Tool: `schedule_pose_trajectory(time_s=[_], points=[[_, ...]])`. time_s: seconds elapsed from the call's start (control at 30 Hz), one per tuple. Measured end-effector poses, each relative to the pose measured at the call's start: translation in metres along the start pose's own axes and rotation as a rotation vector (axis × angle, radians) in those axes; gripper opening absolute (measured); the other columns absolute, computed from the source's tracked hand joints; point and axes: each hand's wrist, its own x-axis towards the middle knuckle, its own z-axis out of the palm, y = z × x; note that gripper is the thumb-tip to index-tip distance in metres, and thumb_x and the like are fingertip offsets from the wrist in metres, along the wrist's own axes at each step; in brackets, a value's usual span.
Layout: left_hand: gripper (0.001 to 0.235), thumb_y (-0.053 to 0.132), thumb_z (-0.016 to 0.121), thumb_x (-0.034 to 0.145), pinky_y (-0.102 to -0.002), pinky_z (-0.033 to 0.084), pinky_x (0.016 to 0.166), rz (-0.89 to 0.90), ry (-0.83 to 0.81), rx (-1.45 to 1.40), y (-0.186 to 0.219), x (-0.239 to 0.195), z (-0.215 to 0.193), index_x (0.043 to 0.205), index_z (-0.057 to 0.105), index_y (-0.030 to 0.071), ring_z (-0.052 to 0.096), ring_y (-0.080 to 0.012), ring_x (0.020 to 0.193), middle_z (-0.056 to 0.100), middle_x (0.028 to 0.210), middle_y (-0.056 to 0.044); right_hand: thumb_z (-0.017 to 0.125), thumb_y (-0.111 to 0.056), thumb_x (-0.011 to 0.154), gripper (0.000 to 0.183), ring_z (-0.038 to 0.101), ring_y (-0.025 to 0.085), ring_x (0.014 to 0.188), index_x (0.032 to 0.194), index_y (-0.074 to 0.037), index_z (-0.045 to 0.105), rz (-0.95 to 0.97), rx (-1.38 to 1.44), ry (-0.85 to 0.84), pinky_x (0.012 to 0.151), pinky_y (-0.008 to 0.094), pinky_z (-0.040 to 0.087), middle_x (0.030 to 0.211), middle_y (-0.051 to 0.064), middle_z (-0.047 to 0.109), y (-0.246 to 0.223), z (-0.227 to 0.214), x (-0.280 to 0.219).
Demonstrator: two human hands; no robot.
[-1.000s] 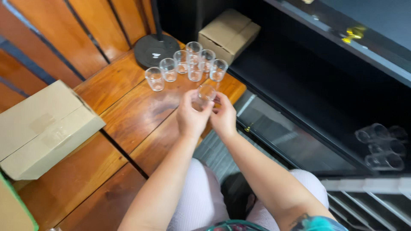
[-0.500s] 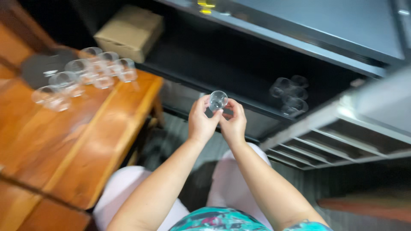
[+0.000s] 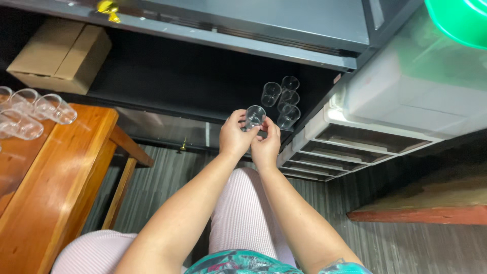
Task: The person picks up small clear glasses from a wooden bench and places them into a black cabinet drawer. The person then picks up a cardboard box and a package of photo paper from the bench.
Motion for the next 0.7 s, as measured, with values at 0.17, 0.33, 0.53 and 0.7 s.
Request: schedule_pose_trajectory(time_s=[0.17, 0.33, 0.53, 0.7], points=[[0.06, 0.025, 0.091, 0.07, -0.032, 0.061, 0.097, -0.006, -0.05, 0.02, -0.016, 0.028, 0.032, 0.125, 0.069, 0.023, 0.074, -0.0195, 0.112, 0.073, 0.12, -0.002, 0.078, -0.006, 0.084, 0.059, 0.068, 0.023, 0.115, 0.14, -0.01, 0.06, 0.095, -0.032, 0.002, 0.078, 0.024, 0.067, 0.128, 0.012, 0.06, 0.009, -0.002, 0.01], [0.06, 0.025, 0.089, 0.072, -0.032, 0.06, 0.099, -0.055, -0.078, 0.035, -0.008, 0.035, 0.041, 0.128, 0.067, 0.023, 0.073, -0.0187, 0.114, 0.073, 0.123, -0.002, 0.075, -0.006, 0.087, 0.067, 0.06, 0.033, 0.13, 0.15, -0.007, 0.051, 0.165, 0.04, -0.052, 0.091, 0.029, 0.065, 0.145, 0.018, 0.052, -0.012, -0.008, 0.008], [0.058, 0.023, 0.087, 0.075, -0.036, 0.059, 0.101, -0.048, -0.112, 0.047, 0.002, 0.04, 0.042, 0.13, 0.066, 0.019, 0.072, -0.0215, 0.116, 0.073, 0.124, -0.005, 0.074, -0.001, 0.087, 0.076, 0.053, 0.036, 0.138, 0.156, -0.006, 0.043, 0.185, 0.08, -0.078, 0.097, 0.032, 0.064, 0.154, 0.021, 0.044, -0.004, -0.007, 0.01], [0.057, 0.025, 0.088, 0.076, -0.033, 0.059, 0.101, -0.086, -0.119, 0.028, 0.001, 0.049, 0.044, 0.129, 0.065, 0.02, 0.071, -0.0177, 0.117, 0.074, 0.125, -0.003, 0.074, 0.0, 0.086, 0.078, 0.052, 0.033, 0.14, 0.157, -0.008, 0.043, 0.164, 0.089, -0.107, 0.1, 0.034, 0.063, 0.155, 0.017, 0.043, -0.003, -0.007, 0.009]])
